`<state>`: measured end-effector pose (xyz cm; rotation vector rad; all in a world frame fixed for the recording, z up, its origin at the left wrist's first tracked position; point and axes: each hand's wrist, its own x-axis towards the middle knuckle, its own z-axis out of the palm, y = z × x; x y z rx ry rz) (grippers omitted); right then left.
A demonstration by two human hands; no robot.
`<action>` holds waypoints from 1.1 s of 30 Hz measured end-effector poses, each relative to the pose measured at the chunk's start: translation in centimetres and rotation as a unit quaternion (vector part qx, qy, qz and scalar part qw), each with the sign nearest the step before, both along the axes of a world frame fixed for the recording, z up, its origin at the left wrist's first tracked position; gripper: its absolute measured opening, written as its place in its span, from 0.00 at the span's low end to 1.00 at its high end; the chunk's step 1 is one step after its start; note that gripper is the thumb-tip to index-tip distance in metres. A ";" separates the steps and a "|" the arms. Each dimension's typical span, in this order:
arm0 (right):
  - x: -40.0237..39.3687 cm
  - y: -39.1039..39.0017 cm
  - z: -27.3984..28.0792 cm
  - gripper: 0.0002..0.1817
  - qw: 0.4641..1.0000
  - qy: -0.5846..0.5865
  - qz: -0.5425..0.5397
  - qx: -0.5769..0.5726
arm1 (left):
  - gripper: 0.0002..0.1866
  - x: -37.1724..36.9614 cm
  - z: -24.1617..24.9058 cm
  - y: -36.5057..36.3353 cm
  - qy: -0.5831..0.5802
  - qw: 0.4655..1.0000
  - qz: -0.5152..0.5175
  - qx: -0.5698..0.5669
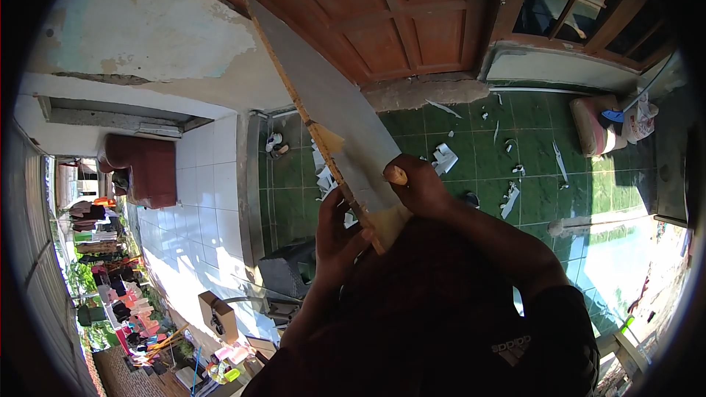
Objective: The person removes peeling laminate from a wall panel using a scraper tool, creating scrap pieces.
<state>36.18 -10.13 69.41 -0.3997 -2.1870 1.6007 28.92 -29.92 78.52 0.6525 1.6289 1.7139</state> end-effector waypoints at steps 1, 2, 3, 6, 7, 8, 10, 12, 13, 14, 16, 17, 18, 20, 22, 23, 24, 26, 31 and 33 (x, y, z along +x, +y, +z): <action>0.1 -0.1 0.3 0.14 1.000 0.015 -0.018 0.002 | 0.48 0.0 0.1 0.0 -0.002 1.000 0.001 0.001; 0.1 -0.1 0.8 0.15 0.999 0.032 -0.036 0.004 | 0.48 0.0 0.1 0.1 0.000 1.000 0.002 -0.002; 0.1 0.2 1.3 0.15 0.998 0.046 -0.015 0.027 | 0.48 0.0 0.2 0.1 0.002 1.000 0.003 -0.005; 0.8 0.9 3.5 0.15 0.992 0.085 0.003 0.090 | 0.48 0.0 0.2 0.2 0.000 1.000 0.005 -0.010; 0.9 1.0 4.3 0.14 0.989 0.098 -0.018 0.108 | 0.48 0.0 0.2 0.2 -0.002 1.000 0.006 -0.012; 1.0 1.1 5.1 0.13 0.985 0.111 -0.037 0.125 | 0.48 0.0 0.2 0.3 -0.002 1.000 0.004 -0.013; 2.7 2.1 6.2 0.12 0.991 0.026 -0.001 0.132 | 0.49 0.0 0.5 0.4 0.000 1.000 0.003 -0.016; 4.7 2.8 7.1 0.15 0.994 -0.023 0.028 0.105 | 0.49 0.1 0.5 0.3 -0.006 1.000 0.004 -0.022; 5.6 2.9 7.6 0.17 0.996 -0.029 0.037 0.074 | 0.49 0.0 0.6 0.4 -0.008 1.000 0.003 -0.026; 6.3 2.6 7.7 0.21 0.998 -0.035 0.044 0.042 | 0.50 0.0 0.6 0.5 -0.004 1.000 0.005 -0.025; 7.5 1.5 7.4 0.18 0.998 0.053 0.014 0.035 | 0.50 0.0 0.6 0.5 0.002 1.000 0.004 -0.028; 8.1 1.0 7.3 0.17 0.998 0.059 0.012 0.035 | 0.50 -0.2 0.5 0.5 0.012 1.000 -0.002 -0.026; 8.7 0.5 7.3 0.16 0.997 0.065 0.009 0.035 | 0.50 -0.4 0.2 0.4 0.021 0.999 -0.009 -0.025; 9.7 -0.7 7.9 0.16 0.996 0.083 -0.005 0.036 | 0.50 -0.6 0.0 0.3 0.034 0.999 -0.015 -0.029; 10.3 -1.9 8.1 0.17 0.995 0.094 -0.018 0.030 | 0.50 -0.6 0.0 0.4 0.047 0.998 -0.013 -0.035; 10.5 -2.5 8.0 0.18 0.996 0.088 -0.016 -0.014 | 0.50 -1.0 -0.3 0.3 0.051 0.997 -0.017 -0.046; 10.7 -3.2 7.8 0.18 0.995 0.083 -0.014 -0.058 | 0.50 -1.6 -0.7 0.1 0.056 0.997 -0.021 -0.058; 10.8 -4.3 7.0 0.19 0.990 0.106 -0.025 -0.093 | 0.51 -2.5 -1.2 0.0 0.041 0.997 -0.027 -0.062; 10.7 -7.8 2.9 0.24 0.929 0.247 -0.036 -0.272 | 0.56 -3.2 -1.1 0.5 -0.027 0.999 -0.028 -0.038; 11.0 -9.6 3.5 0.21 0.906 0.239 -0.046 -0.345 | 0.58 -3.6 -1.3 0.1 -0.056 0.996 -0.055 -0.052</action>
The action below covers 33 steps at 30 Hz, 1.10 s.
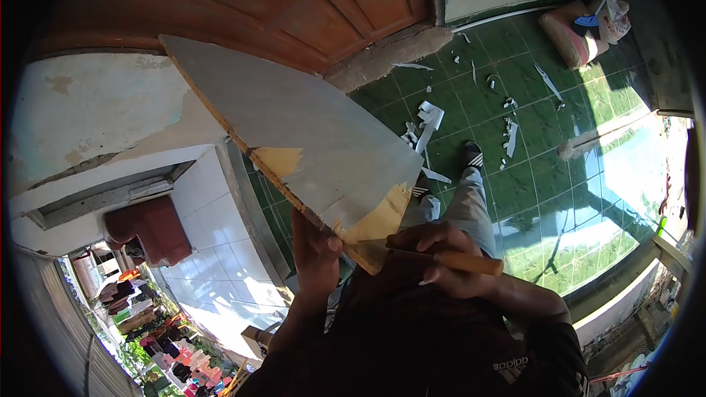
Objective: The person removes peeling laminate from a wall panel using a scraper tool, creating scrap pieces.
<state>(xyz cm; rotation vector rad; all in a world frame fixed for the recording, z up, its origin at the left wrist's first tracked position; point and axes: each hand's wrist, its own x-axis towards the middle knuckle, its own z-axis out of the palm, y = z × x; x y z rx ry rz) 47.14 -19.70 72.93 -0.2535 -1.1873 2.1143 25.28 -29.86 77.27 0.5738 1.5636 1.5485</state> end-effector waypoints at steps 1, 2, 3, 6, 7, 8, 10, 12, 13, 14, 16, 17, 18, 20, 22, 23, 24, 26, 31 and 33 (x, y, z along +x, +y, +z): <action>0.1 -0.3 -0.2 0.20 0.999 -0.037 0.004 0.040 | 0.59 -0.3 -0.1 -0.2 -0.015 1.000 -0.015 -0.007; 0.2 -0.6 -0.5 0.21 0.994 -0.073 0.007 0.079 | 0.60 -0.4 -0.2 -0.5 -0.022 1.000 -0.015 -0.010; 0.2 -0.9 -0.7 0.21 0.987 -0.111 0.011 0.119 | 0.60 -0.6 -0.4 -0.8 -0.028 0.999 -0.016 -0.013; -1.8 -1.2 -0.6 0.20 0.970 -0.143 -0.049 0.190 | 0.61 -0.9 -0.6 -1.4 -0.033 0.999 -0.023 -0.013; -2.0 -1.1 -0.3 0.20 0.966 -0.150 -0.058 0.200 | 0.60 -1.0 -0.7 -1.4 -0.032 0.999 -0.025 -0.010; -2.1 -1.0 0.1 0.19 0.962 -0.158 -0.068 0.210 | 0.61 -1.0 -0.7 -1.4 -0.044 0.999 -0.025 -0.011; -2.4 -1.4 0.5 0.19 0.962 -0.163 -0.071 0.209 | 0.63 -0.9 -0.5 -1.6 -0.062 0.998 -0.019 -0.018; -2.6 -2.0 0.9 0.22 0.952 -0.154 -0.091 0.250 | 0.62 -0.9 -0.5 -1.9 -0.068 0.997 -0.018 -0.032; -2.8 -2.2 1.1 0.24 0.942 -0.147 -0.106 0.282 | 0.62 -0.9 -0.6 -2.0 -0.073 0.996 -0.017 -0.039; -3.3 -2.2 0.8 0.23 0.936 -0.152 -0.125 0.291 | 0.61 -1.1 -0.8 -2.0 -0.066 0.997 -0.039 -0.032; -3.5 -1.8 1.0 0.19 0.936 -0.156 -0.119 0.292 | 0.60 -0.9 -0.5 -1.5 -0.071 0.997 -0.041 -0.014; -3.5 -1.6 1.1 0.16 0.936 -0.159 -0.115 0.292 | 0.60 -0.7 -0.4 -1.3 -0.075 0.996 -0.042 -0.005; -3.5 -1.5 1.4 0.16 0.936 -0.153 -0.121 0.293 | 0.59 -0.6 -0.5 -1.3 -0.072 0.996 -0.043 -0.008; -3.6 -1.7 1.8 0.17 0.936 -0.141 -0.136 0.293 | 0.57 -0.7 -0.5 -1.4 -0.063 0.997 -0.048 -0.016; -3.8 -1.5 1.5 0.22 0.933 -0.152 -0.136 0.296 | 0.56 -0.5 -0.3 -1.1 -0.067 0.997 -0.045 -0.017; -3.7 -1.5 1.3 0.25 0.932 -0.159 -0.136 0.296 | 0.55 -0.5 -0.2 -1.0 -0.070 0.996 -0.043 -0.018; -3.6 -1.5 1.3 0.26 0.932 -0.161 -0.132 0.297 | 0.55 -0.5 -0.2 -0.9 -0.069 0.996 -0.046 -0.017; -3.3 -1.4 1.4 0.26 0.932 -0.166 -0.125 0.297 | 0.54 -0.5 -0.1 -0.8 -0.070 0.996 -0.052 -0.015; -3.4 -0.9 0.9 0.30 0.927 -0.171 -0.118 0.313 | 0.54 -0.3 0.4 -0.3 -0.105 0.994 -0.044 0.003; -3.4 -0.7 0.7 0.31 0.932 -0.158 -0.109 0.308 | 0.54 -0.3 0.3 -0.3 -0.104 0.994 -0.044 0.007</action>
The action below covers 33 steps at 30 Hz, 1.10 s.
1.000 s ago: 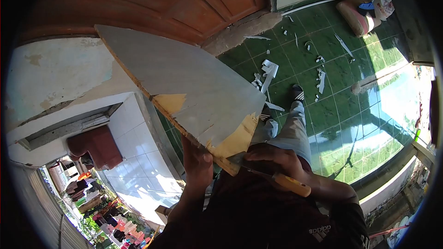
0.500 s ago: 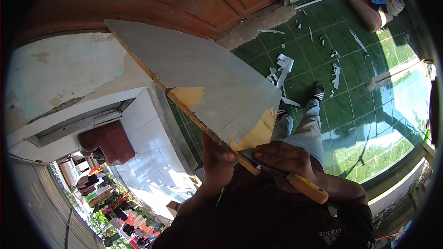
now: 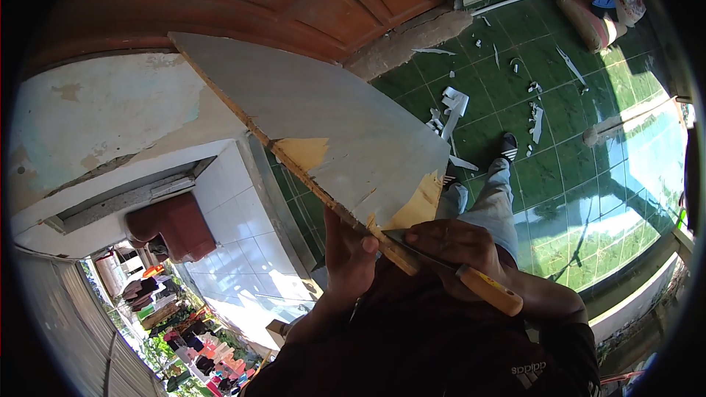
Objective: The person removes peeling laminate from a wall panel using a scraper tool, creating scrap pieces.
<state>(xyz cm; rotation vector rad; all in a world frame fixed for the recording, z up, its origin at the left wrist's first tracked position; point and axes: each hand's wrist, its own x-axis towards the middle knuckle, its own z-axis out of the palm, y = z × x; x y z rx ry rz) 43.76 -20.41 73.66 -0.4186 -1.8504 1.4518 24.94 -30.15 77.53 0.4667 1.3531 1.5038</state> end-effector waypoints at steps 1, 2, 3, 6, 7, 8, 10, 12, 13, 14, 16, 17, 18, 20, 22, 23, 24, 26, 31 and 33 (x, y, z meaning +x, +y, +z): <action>0.0 0.0 0.1 0.31 1.000 0.001 0.003 0.001 | 0.53 -0.1 -0.2 -0.2 0.005 1.000 0.000 0.001; 0.0 0.0 0.1 0.31 1.000 0.003 0.006 0.000 | 0.53 -0.2 -0.3 -0.4 0.011 1.000 0.000 0.001; -0.1 0.0 0.0 0.31 1.000 0.001 0.009 -0.007 | 0.53 -0.1 -0.2 -0.4 0.014 1.000 0.003 0.001; -0.7 0.1 -0.1 0.30 1.000 -0.007 0.014 -0.019 | 0.53 0.0 0.1 -0.4 0.011 1.000 0.003 0.006; -0.8 0.1 0.1 0.30 1.000 -0.009 0.017 -0.019 | 0.53 -0.1 0.2 -0.5 0.005 1.000 -0.002 0.009; -0.9 0.3 0.2 0.29 1.000 -0.010 0.020 -0.017 | 0.53 -0.3 0.1 -0.5 0.000 1.000 -0.007 0.014; -0.6 0.2 0.1 0.27 0.999 0.007 0.027 -0.040 | 0.54 -0.2 0.0 -0.5 0.007 1.000 0.003 0.012; -0.7 0.2 0.1 0.26 0.998 0.009 0.033 -0.055 | 0.54 -0.4 -0.2 -0.8 0.013 1.000 0.009 0.012; -1.0 0.4 0.2 0.25 0.998 0.002 0.035 -0.057 | 0.55 -0.5 -0.4 -1.0 0.015 1.000 0.008 0.014; -1.1 0.5 0.3 0.24 0.998 -0.006 0.038 -0.059 | 0.55 -0.5 -0.5 -1.2 0.016 1.000 0.009 0.015; -0.8 0.4 0.6 0.24 0.997 -0.016 0.039 -0.059 | 0.55 -0.6 -0.3 -1.1 0.012 1.000 0.008 0.015; -0.7 0.3 0.7 0.23 0.997 -0.021 0.040 -0.061 | 0.55 -0.6 -0.1 -1.1 0.010 1.000 0.007 0.014; -0.7 0.1 0.8 0.23 0.997 -0.015 0.039 -0.067 | 0.55 -0.5 0.0 -1.2 0.015 1.000 0.012 0.014; -0.6 0.0 0.6 0.22 0.997 -0.005 0.035 -0.074 | 0.55 -0.4 -0.1 -1.0 0.023 0.999 0.020 0.018; -1.3 0.2 0.4 0.23 0.997 -0.005 0.034 -0.072 | 0.55 -0.6 -0.2 -1.2 0.005 1.000 0.009 0.017; -1.4 0.3 0.4 0.23 0.997 -0.004 0.034 -0.070 | 0.55 -0.6 -0.2 -1.4 -0.004 1.000 0.005 0.017; -1.2 0.4 0.4 0.23 0.997 -0.004 0.036 -0.062 | 0.55 -0.7 -0.4 -1.3 0.002 1.000 0.008 0.017; -0.6 -0.1 0.4 0.24 0.998 -0.003 0.036 -0.051 | 0.55 -0.8 -0.5 -1.5 0.013 1.000 0.009 0.015; -1.2 0.0 1.1 0.26 0.996 -0.033 0.044 -0.069 | 0.55 -0.8 -0.1 -1.7 0.005 1.000 0.003 0.007; -0.9 0.1 1.4 0.27 0.998 -0.017 0.040 -0.051 | 0.55 -0.8 0.0 -1.7 0.008 1.000 0.004 0.008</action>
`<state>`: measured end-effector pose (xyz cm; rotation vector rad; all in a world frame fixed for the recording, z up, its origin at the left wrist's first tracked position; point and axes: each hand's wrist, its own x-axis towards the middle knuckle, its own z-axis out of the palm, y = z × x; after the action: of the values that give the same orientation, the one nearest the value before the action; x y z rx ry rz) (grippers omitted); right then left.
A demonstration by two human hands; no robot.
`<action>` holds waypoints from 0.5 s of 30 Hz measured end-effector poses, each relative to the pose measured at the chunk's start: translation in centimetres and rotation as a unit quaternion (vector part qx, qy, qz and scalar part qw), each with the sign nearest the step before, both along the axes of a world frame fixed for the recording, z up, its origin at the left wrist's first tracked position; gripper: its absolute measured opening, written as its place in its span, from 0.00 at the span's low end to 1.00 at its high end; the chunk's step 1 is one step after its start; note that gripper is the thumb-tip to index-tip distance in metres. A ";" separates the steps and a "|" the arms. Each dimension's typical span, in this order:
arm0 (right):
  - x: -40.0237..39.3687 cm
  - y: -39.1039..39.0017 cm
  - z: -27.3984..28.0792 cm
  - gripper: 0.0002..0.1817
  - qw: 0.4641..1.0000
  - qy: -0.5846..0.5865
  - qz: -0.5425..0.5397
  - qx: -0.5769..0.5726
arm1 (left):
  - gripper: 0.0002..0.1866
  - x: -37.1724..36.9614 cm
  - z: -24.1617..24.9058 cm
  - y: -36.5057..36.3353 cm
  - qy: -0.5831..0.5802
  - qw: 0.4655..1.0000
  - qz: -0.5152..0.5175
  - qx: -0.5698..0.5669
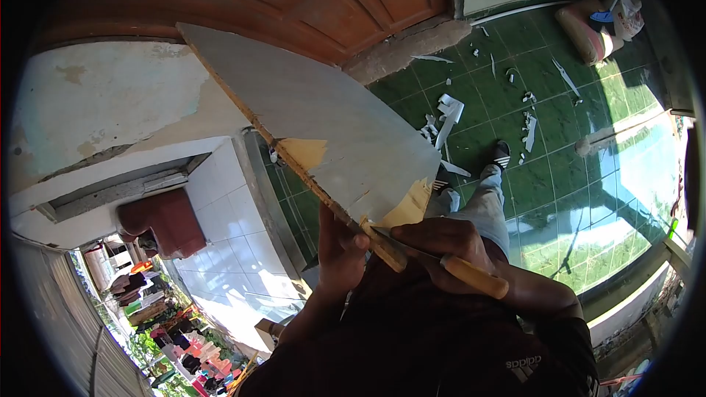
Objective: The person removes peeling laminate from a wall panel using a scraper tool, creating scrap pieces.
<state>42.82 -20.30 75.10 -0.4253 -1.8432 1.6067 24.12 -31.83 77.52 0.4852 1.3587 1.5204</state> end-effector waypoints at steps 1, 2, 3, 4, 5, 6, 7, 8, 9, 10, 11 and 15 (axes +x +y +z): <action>-0.1 -0.2 0.1 0.25 1.000 0.000 -0.010 0.000 | 0.55 0.1 -0.1 0.0 0.004 1.000 0.003 0.002; -0.2 -0.2 0.0 0.23 1.000 0.001 -0.019 0.003 | 0.55 0.1 -0.2 0.1 0.008 1.000 0.007 0.007; -0.4 -0.4 0.0 0.21 1.000 0.000 -0.029 0.002 | 0.55 0.0 -0.4 0.0 0.005 1.000 0.005 0.007; -0.6 -0.4 -0.1 0.21 1.000 -0.001 -0.028 0.008 | 0.55 -0.1 -0.5 -0.3 -0.001 1.000 0.002 0.006; -1.0 -0.2 -0.2 0.21 1.000 -0.002 -0.027 0.015 | 0.55 -0.2 -0.5 -0.5 -0.006 1.000 0.000 0.005; -1.2 0.1 -0.2 0.20 0.999 -0.002 -0.025 0.024 | 0.55 -0.2 -0.5 -0.5 -0.005 1.000 -0.001 0.007; -0.9 -0.1 -0.2 0.22 1.000 -0.001 -0.015 0.012 | 0.54 -0.2 -0.5 -0.5 -0.002 1.000 -0.003 0.008; -0.3 -0.5 -0.2 0.25 1.000 -0.001 -0.004 0.000 | 0.54 -0.3 -0.4 -0.5 0.001 1.000 -0.005 0.010; -0.1 -0.7 -0.1 0.27 1.000 -0.001 0.007 -0.011 | 0.55 -0.2 -0.2 -0.5 0.010 1.000 -0.005 -0.002; -0.4 -0.5 -0.3 0.27 1.000 0.001 0.000 0.001 | 0.56 0.0 0.2 -0.2 0.018 1.000 -0.005 -0.012; -0.9 -0.4 -0.6 0.28 1.000 0.001 -0.006 0.011 | 0.57 0.3 0.4 -0.3 0.025 0.999 -0.003 -0.024; -0.8 -0.4 0.0 0.28 1.000 -0.022 0.013 0.006 | 0.52 -0.3 -0.4 -0.8 -0.016 1.000 -0.002 0.021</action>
<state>42.03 -20.72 75.11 -0.4353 -1.8982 1.6142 23.82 -32.65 77.15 0.4876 1.3029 1.5510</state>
